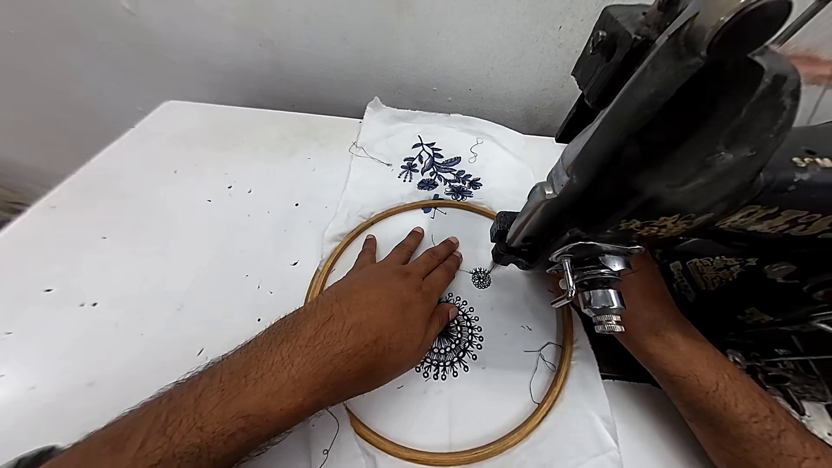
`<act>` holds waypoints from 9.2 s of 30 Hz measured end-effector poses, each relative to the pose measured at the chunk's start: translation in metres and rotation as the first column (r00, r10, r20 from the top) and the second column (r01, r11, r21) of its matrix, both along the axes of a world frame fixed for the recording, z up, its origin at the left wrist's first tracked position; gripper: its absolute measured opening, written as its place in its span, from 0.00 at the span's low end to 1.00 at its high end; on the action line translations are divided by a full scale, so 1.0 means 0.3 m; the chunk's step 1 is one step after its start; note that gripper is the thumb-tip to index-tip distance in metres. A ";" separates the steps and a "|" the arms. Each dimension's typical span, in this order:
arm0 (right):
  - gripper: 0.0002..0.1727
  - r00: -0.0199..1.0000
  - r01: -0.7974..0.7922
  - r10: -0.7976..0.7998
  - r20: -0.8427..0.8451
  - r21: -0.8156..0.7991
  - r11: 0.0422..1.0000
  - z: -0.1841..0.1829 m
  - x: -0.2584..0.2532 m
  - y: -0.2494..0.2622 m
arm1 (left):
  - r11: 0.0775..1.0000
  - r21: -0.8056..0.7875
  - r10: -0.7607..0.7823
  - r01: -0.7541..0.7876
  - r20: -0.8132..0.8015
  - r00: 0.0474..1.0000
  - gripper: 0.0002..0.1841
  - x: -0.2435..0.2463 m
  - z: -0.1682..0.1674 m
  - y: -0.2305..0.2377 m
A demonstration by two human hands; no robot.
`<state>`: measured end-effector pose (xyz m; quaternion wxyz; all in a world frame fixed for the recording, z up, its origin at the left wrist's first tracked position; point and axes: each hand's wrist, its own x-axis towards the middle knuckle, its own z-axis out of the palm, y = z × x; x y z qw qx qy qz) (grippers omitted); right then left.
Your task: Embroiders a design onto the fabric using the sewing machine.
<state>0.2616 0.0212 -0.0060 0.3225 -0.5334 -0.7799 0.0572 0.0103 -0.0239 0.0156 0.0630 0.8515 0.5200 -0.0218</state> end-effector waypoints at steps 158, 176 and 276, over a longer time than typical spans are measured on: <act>0.14 0.987 -0.033 0.027 -0.160 -0.033 0.999 -0.031 0.006 0.017 | 1.000 -0.003 0.003 -0.003 0.054 0.999 0.32 -0.019 -0.012 0.050; 0.14 0.974 -0.026 0.010 -0.228 -0.069 0.997 -0.012 -0.001 0.017 | 1.000 0.018 -0.009 0.008 0.063 0.998 0.31 -0.016 -0.022 0.057; 0.15 0.992 0.036 -0.041 -0.123 -0.039 0.999 -0.002 -0.002 0.021 | 1.000 0.023 -0.017 0.014 0.100 0.995 0.31 -0.006 -0.031 0.067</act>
